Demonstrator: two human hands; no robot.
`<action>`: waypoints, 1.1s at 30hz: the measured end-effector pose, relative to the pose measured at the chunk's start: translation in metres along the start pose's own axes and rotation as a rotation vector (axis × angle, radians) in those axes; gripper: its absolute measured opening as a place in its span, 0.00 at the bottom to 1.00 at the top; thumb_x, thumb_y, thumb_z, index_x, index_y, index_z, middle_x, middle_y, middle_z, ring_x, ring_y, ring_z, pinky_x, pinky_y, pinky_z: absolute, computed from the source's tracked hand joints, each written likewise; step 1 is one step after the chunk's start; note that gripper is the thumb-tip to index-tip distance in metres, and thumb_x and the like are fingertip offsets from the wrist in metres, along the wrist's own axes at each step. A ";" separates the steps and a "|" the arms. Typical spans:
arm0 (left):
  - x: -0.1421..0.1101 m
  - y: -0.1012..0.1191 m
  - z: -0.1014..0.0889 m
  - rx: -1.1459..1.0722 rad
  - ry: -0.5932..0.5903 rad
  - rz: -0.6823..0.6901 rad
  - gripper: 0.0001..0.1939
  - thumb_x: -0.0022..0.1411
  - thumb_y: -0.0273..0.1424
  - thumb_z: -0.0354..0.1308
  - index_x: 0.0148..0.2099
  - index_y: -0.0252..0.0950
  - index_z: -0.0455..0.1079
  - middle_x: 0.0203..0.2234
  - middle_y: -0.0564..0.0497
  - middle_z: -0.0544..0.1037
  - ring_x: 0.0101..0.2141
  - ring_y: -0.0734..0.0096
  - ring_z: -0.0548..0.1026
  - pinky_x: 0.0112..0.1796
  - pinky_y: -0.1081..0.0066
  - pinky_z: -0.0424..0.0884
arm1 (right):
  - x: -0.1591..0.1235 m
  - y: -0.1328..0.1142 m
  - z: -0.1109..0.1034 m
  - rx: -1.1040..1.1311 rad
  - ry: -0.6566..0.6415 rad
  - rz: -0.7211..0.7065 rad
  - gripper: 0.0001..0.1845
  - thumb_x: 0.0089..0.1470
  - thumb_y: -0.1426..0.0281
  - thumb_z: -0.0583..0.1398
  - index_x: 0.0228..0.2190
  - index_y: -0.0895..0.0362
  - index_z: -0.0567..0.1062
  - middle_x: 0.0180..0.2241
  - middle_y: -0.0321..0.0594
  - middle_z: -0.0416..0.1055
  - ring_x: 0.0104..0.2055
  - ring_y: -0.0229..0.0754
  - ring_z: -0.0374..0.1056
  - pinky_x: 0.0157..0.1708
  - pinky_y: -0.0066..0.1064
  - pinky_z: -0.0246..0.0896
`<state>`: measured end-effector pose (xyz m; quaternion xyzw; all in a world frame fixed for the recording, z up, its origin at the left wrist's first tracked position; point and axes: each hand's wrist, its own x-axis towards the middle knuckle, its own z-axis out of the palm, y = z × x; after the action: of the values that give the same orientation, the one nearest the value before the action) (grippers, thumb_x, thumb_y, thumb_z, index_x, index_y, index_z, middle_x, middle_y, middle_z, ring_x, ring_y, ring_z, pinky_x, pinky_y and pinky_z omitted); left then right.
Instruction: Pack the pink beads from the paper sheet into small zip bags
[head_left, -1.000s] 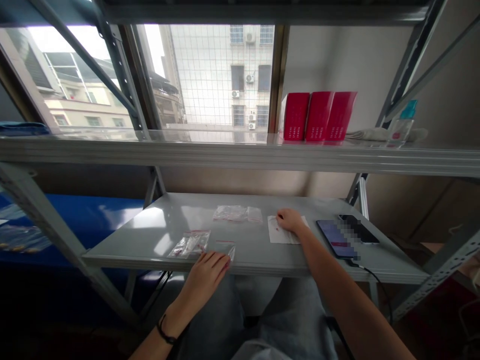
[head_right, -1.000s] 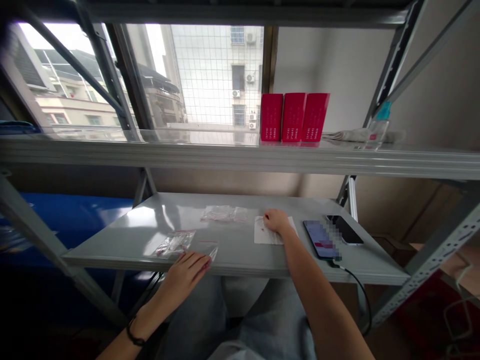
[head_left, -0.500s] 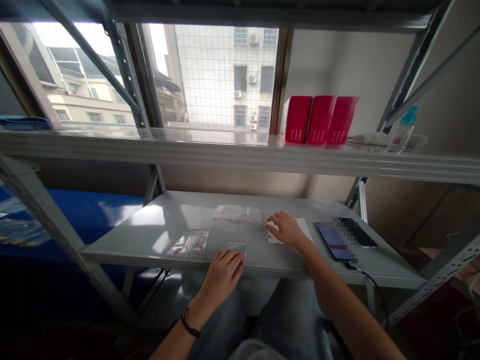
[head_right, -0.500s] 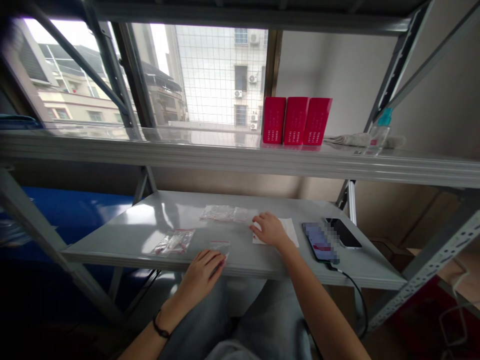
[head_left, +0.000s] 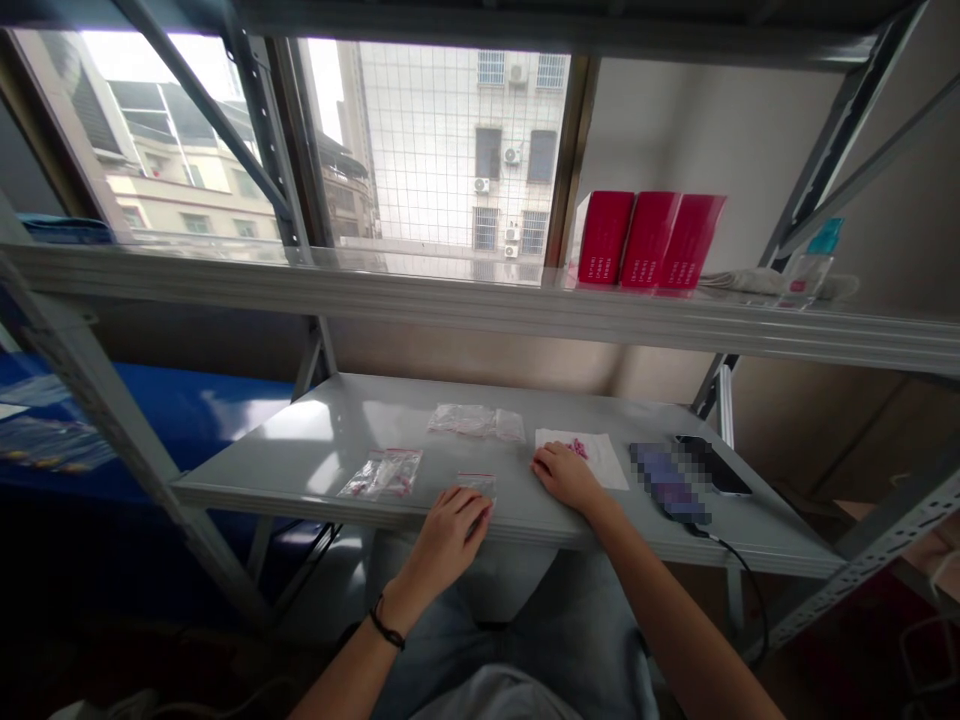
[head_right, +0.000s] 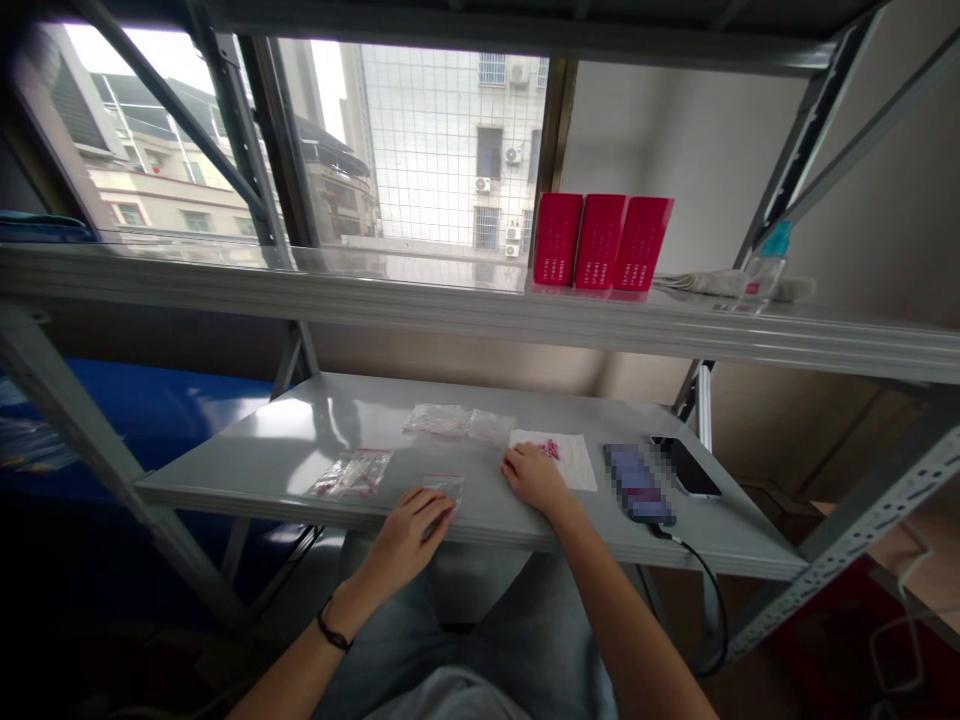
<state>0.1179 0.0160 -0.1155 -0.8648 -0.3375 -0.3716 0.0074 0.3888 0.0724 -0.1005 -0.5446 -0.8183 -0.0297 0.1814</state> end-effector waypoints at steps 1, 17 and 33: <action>0.000 0.000 0.000 -0.005 0.002 -0.002 0.11 0.74 0.29 0.51 0.47 0.39 0.75 0.39 0.46 0.80 0.42 0.59 0.76 0.45 0.57 0.76 | 0.000 0.000 0.001 0.009 0.003 0.009 0.09 0.68 0.69 0.57 0.39 0.56 0.78 0.40 0.44 0.75 0.46 0.46 0.69 0.47 0.32 0.57; 0.002 0.004 -0.005 -0.049 0.015 -0.011 0.11 0.74 0.29 0.51 0.46 0.39 0.76 0.38 0.46 0.80 0.41 0.60 0.76 0.44 0.59 0.76 | -0.004 0.010 0.005 0.100 0.093 0.099 0.11 0.62 0.72 0.60 0.46 0.57 0.75 0.40 0.42 0.76 0.44 0.45 0.70 0.47 0.32 0.59; 0.002 0.001 -0.004 -0.081 0.034 -0.005 0.11 0.73 0.29 0.51 0.45 0.39 0.76 0.37 0.46 0.80 0.40 0.60 0.76 0.43 0.60 0.78 | -0.002 0.016 0.007 0.089 0.117 0.130 0.09 0.64 0.71 0.59 0.37 0.54 0.82 0.42 0.43 0.76 0.47 0.44 0.71 0.50 0.31 0.62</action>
<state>0.1170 0.0150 -0.1109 -0.8571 -0.3240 -0.3999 -0.0228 0.4020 0.0790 -0.1100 -0.5855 -0.7696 -0.0134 0.2545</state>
